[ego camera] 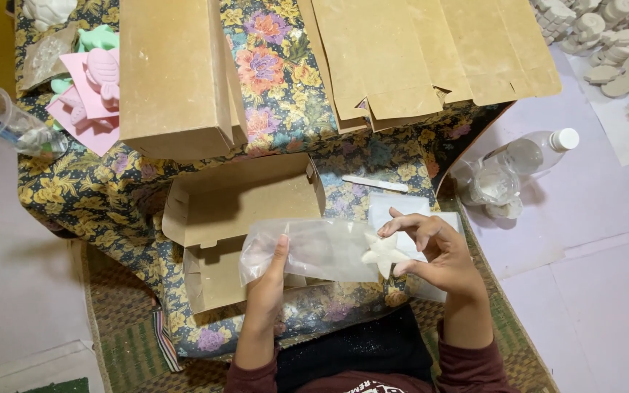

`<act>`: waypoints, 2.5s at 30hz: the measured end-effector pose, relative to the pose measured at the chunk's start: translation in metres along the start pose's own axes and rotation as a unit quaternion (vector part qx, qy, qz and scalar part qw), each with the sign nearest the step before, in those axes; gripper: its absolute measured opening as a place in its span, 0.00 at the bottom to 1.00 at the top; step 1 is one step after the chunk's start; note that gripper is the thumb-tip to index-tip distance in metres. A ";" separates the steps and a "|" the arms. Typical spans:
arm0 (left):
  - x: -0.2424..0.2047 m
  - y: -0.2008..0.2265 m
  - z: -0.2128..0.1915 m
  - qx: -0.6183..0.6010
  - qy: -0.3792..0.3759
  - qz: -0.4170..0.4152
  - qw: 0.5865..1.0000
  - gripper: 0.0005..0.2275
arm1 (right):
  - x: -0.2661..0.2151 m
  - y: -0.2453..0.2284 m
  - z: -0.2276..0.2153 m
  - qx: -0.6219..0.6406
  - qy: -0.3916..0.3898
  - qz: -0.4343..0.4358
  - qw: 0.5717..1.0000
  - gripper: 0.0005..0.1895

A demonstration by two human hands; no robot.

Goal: The person is performing the final shaping of small plaster decorative objects using a scraping tool and then packaging them into plastic bags and boxes.

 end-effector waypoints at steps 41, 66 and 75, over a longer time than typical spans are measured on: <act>0.032 -0.033 0.009 -0.045 -0.220 -0.144 0.964 0.12 | 0.008 -0.008 0.028 -0.161 0.019 -0.058 0.985 0.15; 0.012 -0.065 0.062 -0.283 -0.288 -0.187 0.896 0.23 | 0.019 -0.001 0.029 -0.220 0.001 0.134 0.966 0.53; 0.006 -0.066 0.083 -0.168 -0.327 -0.145 0.919 0.33 | 0.001 0.015 0.079 -0.107 0.117 0.201 0.967 0.33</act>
Point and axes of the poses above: each hand's wrist, its own x-axis towards the middle knuckle, its own z-axis out of the palm, y = z × x, the point moved 2 cm from there along x, towards the middle knuckle, and after that the axes turned 8 degrees about -z, right-handed, at the moved point
